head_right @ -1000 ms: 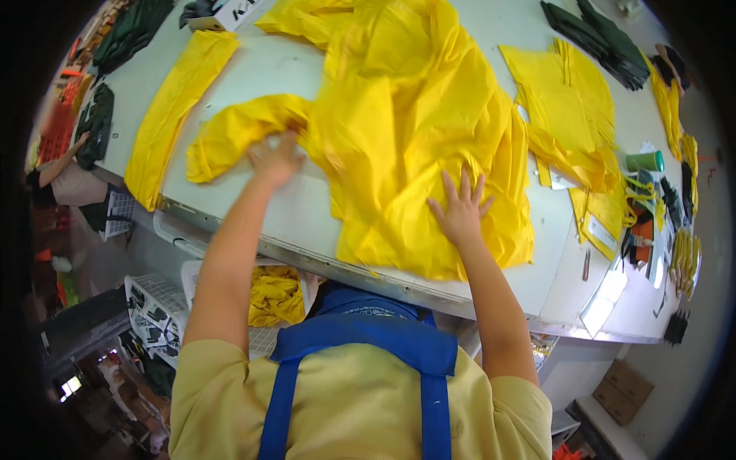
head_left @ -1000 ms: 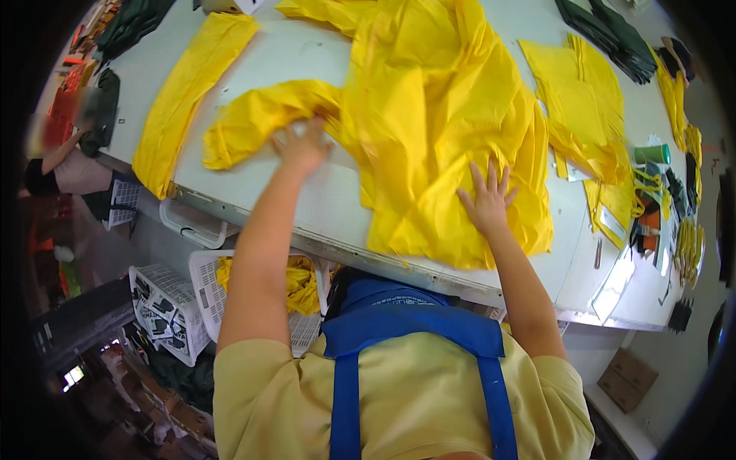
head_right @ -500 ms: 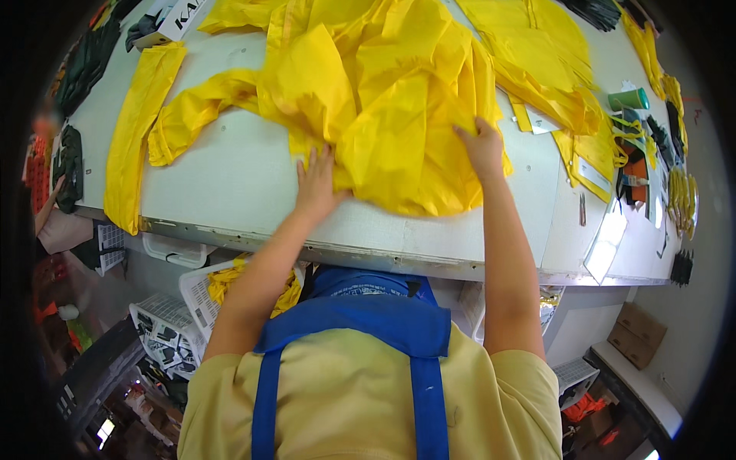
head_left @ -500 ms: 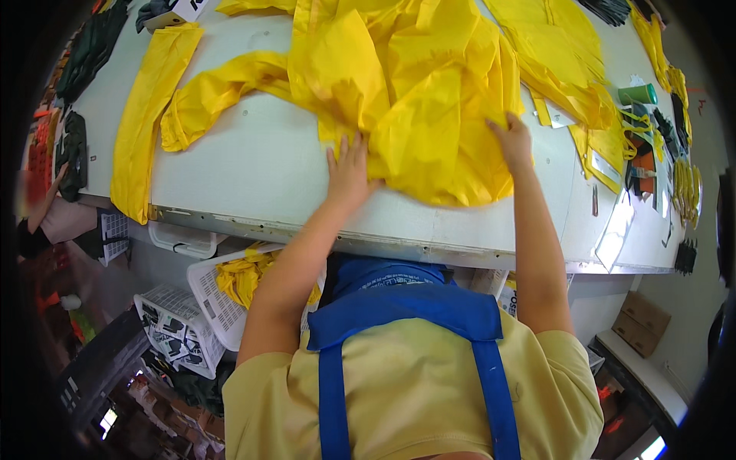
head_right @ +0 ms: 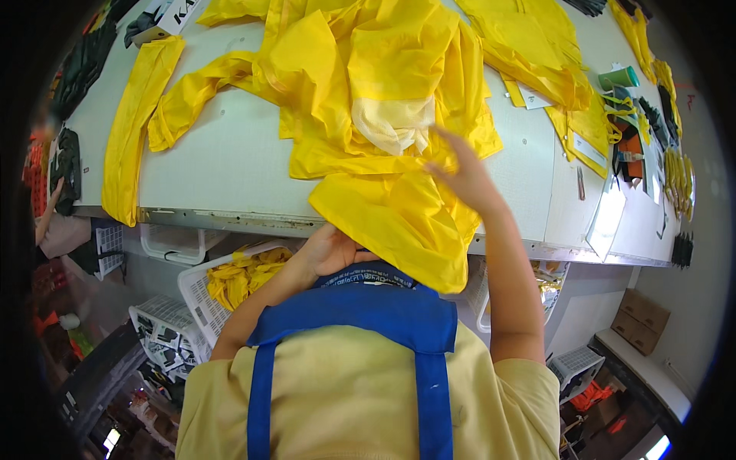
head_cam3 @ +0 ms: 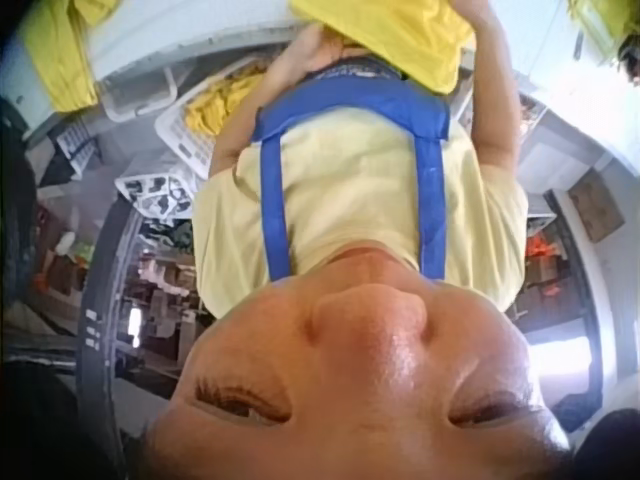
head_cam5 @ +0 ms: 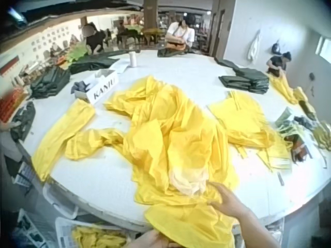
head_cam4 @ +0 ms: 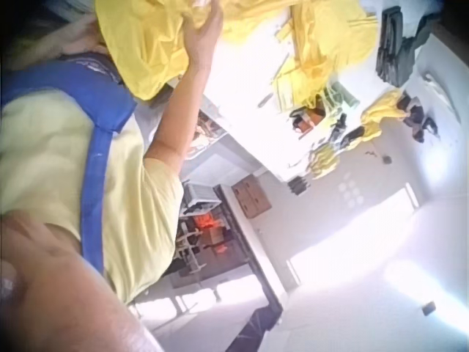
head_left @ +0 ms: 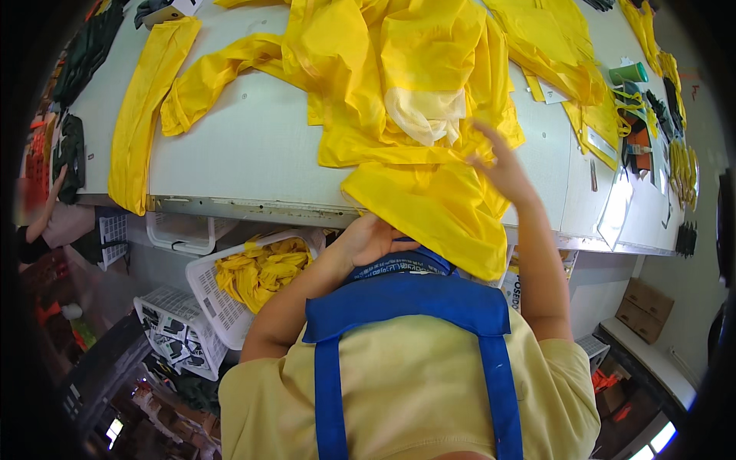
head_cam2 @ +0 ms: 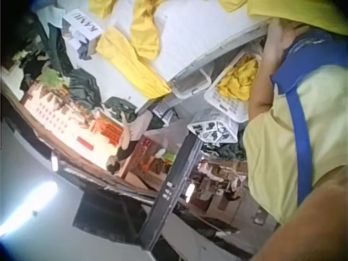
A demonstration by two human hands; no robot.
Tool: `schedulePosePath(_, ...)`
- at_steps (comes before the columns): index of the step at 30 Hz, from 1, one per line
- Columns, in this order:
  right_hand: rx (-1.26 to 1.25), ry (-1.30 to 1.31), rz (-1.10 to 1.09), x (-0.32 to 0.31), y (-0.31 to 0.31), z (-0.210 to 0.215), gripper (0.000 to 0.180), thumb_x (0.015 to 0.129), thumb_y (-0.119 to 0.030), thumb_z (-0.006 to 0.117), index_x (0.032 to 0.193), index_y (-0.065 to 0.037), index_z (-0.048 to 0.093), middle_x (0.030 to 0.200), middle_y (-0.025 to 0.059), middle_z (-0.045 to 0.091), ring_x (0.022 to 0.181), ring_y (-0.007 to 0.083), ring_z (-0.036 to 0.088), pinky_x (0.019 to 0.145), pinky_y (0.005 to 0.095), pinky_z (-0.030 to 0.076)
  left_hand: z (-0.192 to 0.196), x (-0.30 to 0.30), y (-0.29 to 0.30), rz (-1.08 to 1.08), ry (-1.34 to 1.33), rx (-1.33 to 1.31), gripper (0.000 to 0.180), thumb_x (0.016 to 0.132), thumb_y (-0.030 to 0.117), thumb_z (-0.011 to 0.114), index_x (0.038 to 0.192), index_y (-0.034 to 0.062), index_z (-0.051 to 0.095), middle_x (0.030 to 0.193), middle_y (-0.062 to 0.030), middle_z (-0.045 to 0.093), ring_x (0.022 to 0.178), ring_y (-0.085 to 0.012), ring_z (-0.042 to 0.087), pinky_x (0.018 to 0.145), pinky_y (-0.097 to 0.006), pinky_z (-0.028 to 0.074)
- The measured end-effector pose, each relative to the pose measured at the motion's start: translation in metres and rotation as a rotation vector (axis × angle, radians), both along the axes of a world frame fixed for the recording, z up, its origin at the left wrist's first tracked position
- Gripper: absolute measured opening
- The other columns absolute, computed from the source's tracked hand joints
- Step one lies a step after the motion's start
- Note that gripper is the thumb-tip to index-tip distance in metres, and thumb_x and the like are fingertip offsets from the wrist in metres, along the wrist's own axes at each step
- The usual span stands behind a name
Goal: The person folds a yellow garment on a table, smooths it, and places it into a white basket. They then pick up another yellow garment, unfold it, and trim loose threads using scissors before folding it again.
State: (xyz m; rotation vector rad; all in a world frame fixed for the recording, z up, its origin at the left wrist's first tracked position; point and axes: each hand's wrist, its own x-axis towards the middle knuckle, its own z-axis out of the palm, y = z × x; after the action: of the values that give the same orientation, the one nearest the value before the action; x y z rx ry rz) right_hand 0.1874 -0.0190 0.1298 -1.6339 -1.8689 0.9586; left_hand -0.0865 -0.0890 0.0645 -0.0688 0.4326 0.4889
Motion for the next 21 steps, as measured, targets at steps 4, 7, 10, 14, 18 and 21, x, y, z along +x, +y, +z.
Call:
schedulePosePath(4, -0.052, -0.449, 0.183, -0.038, -0.048, -0.089, 0.072, 0.080, -0.044, 0.064, 0.141, -0.021, 0.034, 0.150, 0.0105, 0.024, 0.137, 0.0403, 0.017, 0.104, 0.0648, 0.014, 0.010, 0.006, 0.001, 0.054, 0.038, 0.128, 0.047, 0.094, 0.030, 0.048, 0.137, 0.0135, 0.036, 0.135, -0.0092, 0.046, 0.122, -0.0276, 0.047, 0.100, -0.044, 0.040)
schedulePosePath(7, 0.054, -0.661, 0.072, -0.073, -0.052, -0.110, 0.077, 0.079, -0.056, 0.059, 0.143, -0.022, 0.033, 0.153, 0.0086, 0.016, 0.139, 0.0427, 0.007, 0.100, 0.0717, 0.009, -0.031, 0.013, -0.026, 0.153, 0.039, -0.034, 0.045, 0.095, 0.030, 0.045, 0.136, 0.0111, 0.039, 0.135, -0.0085, 0.047, 0.123, -0.0256, 0.046, 0.104, -0.043, 0.037)
schedulePosePath(10, 0.120, -0.736, -0.046, -0.095, -0.019, -0.128, 0.081, 0.077, -0.068, 0.051, 0.141, -0.020, 0.036, 0.152, 0.0090, 0.017, 0.137, 0.0456, 0.008, 0.099, 0.0732, 0.008, -0.024, 0.016, -0.023, 0.216, 0.049, -0.155, 0.045, 0.096, 0.034, 0.042, 0.134, 0.0105, 0.041, 0.135, -0.0087, 0.047, 0.123, -0.0259, 0.046, 0.104, -0.043, 0.037)
schedulePosePath(14, 0.159, -0.736, -0.159, -0.091, 0.067, -0.137, 0.081, 0.077, -0.069, 0.050, 0.138, -0.017, 0.037, 0.150, 0.0134, 0.020, 0.137, 0.0457, 0.011, 0.099, 0.0730, 0.010, -0.047, 0.027, 0.006, 0.237, 0.047, -0.057, 0.037, 0.097, 0.025, 0.042, 0.129, 0.0068, 0.044, 0.125, -0.0093, 0.054, 0.114, -0.0244, 0.054, 0.097, -0.045, 0.044)
schedulePosePath(18, 0.097, -0.455, -0.032, -0.076, 0.106, -0.122, 0.062, 0.086, -0.052, 0.051, 0.133, -0.011, 0.045, 0.140, 0.0166, 0.037, 0.129, 0.0379, 0.031, 0.102, 0.0575, 0.024, -0.045, 0.042, 0.041, 0.462, 0.126, 0.072, 0.033, 0.095, 0.019, 0.046, 0.127, 0.0069, 0.046, 0.122, -0.0076, 0.056, 0.113, -0.0210, 0.053, 0.095, -0.039, 0.046)
schedulePosePath(21, 0.107, 0.130, 0.026, -0.057, 0.087, -0.085, 0.036, 0.093, -0.026, 0.051, 0.120, -0.003, 0.056, 0.119, 0.0149, 0.055, 0.112, 0.0274, 0.051, 0.094, 0.0327, 0.040, -0.022, 0.057, 0.048, 0.562, 0.113, 0.058, 0.033, 0.095, 0.017, 0.047, 0.126, 0.0068, 0.046, 0.122, -0.0077, 0.056, 0.113, -0.0208, 0.054, 0.095, -0.038, 0.047)
